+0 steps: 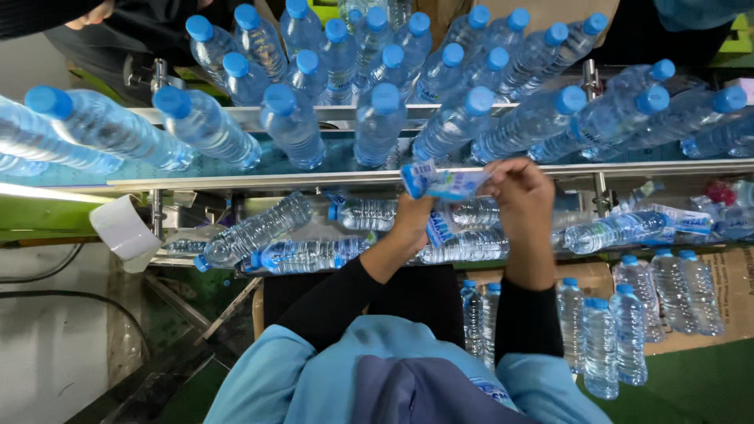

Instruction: The person applies labels to plastic water bottles moving along a conveyor belt. They pick up labels from a stack and affix them to the bottles by hand as they pass by.

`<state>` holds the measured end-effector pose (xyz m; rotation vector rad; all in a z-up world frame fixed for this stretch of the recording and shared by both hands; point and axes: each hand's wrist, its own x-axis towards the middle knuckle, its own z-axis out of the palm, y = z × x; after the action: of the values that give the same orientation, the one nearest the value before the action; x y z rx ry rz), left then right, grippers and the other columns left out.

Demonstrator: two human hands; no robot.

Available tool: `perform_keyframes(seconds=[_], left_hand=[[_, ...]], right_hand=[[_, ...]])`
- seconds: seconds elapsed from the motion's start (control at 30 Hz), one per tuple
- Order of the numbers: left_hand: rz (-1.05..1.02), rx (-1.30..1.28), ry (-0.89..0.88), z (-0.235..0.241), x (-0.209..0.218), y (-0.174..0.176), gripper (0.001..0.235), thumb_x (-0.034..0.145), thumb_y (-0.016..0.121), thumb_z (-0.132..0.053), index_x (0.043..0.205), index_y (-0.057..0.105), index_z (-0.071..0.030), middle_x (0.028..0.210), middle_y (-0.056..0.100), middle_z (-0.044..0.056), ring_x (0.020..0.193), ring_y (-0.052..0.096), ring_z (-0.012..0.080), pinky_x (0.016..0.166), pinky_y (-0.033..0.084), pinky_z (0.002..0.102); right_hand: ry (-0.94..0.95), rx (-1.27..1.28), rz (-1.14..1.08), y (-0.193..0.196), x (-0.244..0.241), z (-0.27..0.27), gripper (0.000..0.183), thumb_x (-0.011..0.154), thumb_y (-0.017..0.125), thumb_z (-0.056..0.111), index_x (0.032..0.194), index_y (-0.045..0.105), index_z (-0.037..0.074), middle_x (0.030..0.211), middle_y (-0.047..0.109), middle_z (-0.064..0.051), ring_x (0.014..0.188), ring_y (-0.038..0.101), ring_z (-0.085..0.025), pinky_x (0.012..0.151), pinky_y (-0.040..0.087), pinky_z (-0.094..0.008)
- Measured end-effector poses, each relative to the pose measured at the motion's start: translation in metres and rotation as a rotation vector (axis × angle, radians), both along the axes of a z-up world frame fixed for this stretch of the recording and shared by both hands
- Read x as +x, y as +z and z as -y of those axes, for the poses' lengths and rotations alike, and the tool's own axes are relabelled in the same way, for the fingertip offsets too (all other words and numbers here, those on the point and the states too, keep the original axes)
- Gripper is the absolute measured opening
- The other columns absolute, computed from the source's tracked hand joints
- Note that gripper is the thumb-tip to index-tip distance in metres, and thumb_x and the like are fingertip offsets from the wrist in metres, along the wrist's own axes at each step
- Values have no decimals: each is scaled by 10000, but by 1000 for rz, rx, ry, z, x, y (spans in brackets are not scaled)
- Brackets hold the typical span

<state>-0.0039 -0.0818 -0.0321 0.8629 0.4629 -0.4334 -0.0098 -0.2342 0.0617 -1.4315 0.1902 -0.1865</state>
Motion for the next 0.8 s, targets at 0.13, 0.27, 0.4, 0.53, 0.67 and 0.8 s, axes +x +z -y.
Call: perform_keyframes(seconds=[0.13, 0.27, 0.4, 0.53, 0.67, 0.8], left_hand=[[226, -350, 20, -18, 4, 50, 155, 865, 845, -87, 919, 734, 7, 857, 749, 232, 701, 758, 325, 594, 635, 440], [218, -217, 16, -12, 6, 28, 79, 936, 745, -84, 913, 742, -9, 784, 728, 141, 635, 711, 231, 575, 598, 380], [192, 129, 87, -7, -5, 8, 114, 887, 700, -48, 966, 725, 31, 906, 688, 93, 835, 643, 236, 742, 522, 451], [399, 328, 26, -11, -8, -13, 116, 785, 780, 5, 811, 739, -101, 754, 698, 67, 798, 631, 157, 766, 531, 406], [230, 631, -314, 0, 6, -33, 239, 831, 718, -321, 816, 757, -85, 745, 714, 153, 812, 739, 379, 759, 534, 523], [202, -16, -291, -20, -10, 34, 294, 867, 841, -370, 928, 748, -99, 774, 733, 94, 692, 707, 194, 658, 583, 363]], right_hand=[[305, 493, 136, 4, 20, 39, 123, 1004, 584, 27, 1095, 508, -9, 940, 624, -320, 835, 766, -444, 651, 693, -488], [355, -55, 212, 91, 5, -19, 312, 861, 733, 40, 1084, 521, -9, 1184, 623, -303, 1092, 716, -384, 834, 653, -397], [326, -910, -60, 65, -8, -43, 575, 770, 925, 294, 1209, 697, 0, 1055, 670, -208, 1029, 695, -387, 874, 578, -481], [215, -788, 231, 5, -7, -6, 88, 865, 857, 124, 913, 785, 113, 983, 783, -92, 978, 737, -306, 867, 559, -404], [316, -143, 330, 6, 0, -20, 203, 739, 868, -32, 812, 679, -18, 913, 719, -217, 928, 717, -339, 893, 569, -412], [169, 14, 211, 54, 18, -28, 203, 870, 811, 90, 852, 609, 99, 776, 610, -54, 685, 580, -144, 674, 500, -265]])
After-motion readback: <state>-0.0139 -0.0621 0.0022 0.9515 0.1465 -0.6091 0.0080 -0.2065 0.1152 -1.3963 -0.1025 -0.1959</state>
